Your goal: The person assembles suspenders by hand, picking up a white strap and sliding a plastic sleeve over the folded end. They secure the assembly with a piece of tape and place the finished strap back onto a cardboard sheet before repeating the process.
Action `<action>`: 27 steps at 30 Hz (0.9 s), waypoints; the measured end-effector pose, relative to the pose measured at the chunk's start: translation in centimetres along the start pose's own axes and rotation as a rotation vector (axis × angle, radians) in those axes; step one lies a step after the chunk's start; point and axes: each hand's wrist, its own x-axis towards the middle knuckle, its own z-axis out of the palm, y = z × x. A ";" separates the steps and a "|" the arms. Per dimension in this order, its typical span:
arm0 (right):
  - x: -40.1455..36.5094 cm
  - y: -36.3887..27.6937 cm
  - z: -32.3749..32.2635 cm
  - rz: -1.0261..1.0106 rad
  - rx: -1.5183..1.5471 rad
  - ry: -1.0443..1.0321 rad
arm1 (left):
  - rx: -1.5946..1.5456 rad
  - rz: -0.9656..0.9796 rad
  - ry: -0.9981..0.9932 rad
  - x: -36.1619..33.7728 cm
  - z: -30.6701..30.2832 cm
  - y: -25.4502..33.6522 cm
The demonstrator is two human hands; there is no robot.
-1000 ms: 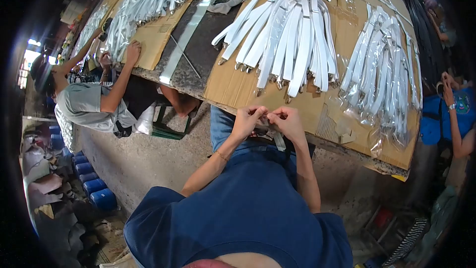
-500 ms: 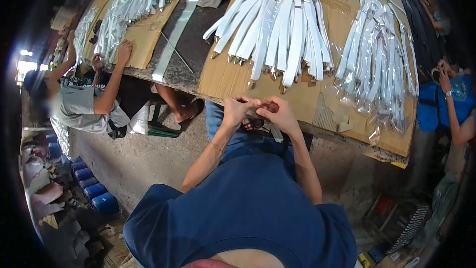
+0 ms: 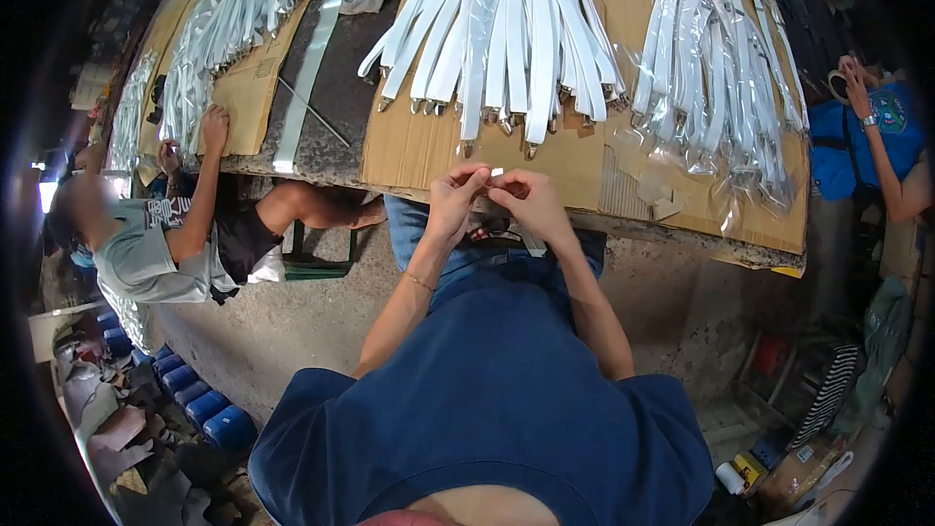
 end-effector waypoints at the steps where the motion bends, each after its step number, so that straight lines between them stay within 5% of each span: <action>1: 0.3 -0.1 -0.8 0.001 0.001 0.001 | 0.001 -0.001 -0.001 0.1 0.0 0.1; 3: 1.3 -0.6 -2.5 -0.016 -0.003 0.357 | 0.220 0.016 0.020 0.2 0.2 0.4; 7: 5.0 0.3 -4.9 -0.012 -0.147 0.521 | 0.322 0.070 0.018 1.4 0.6 -0.1; 27: 5.5 -0.6 -5.9 0.081 0.250 0.285 | 0.750 0.221 0.045 3.8 1.8 -1.0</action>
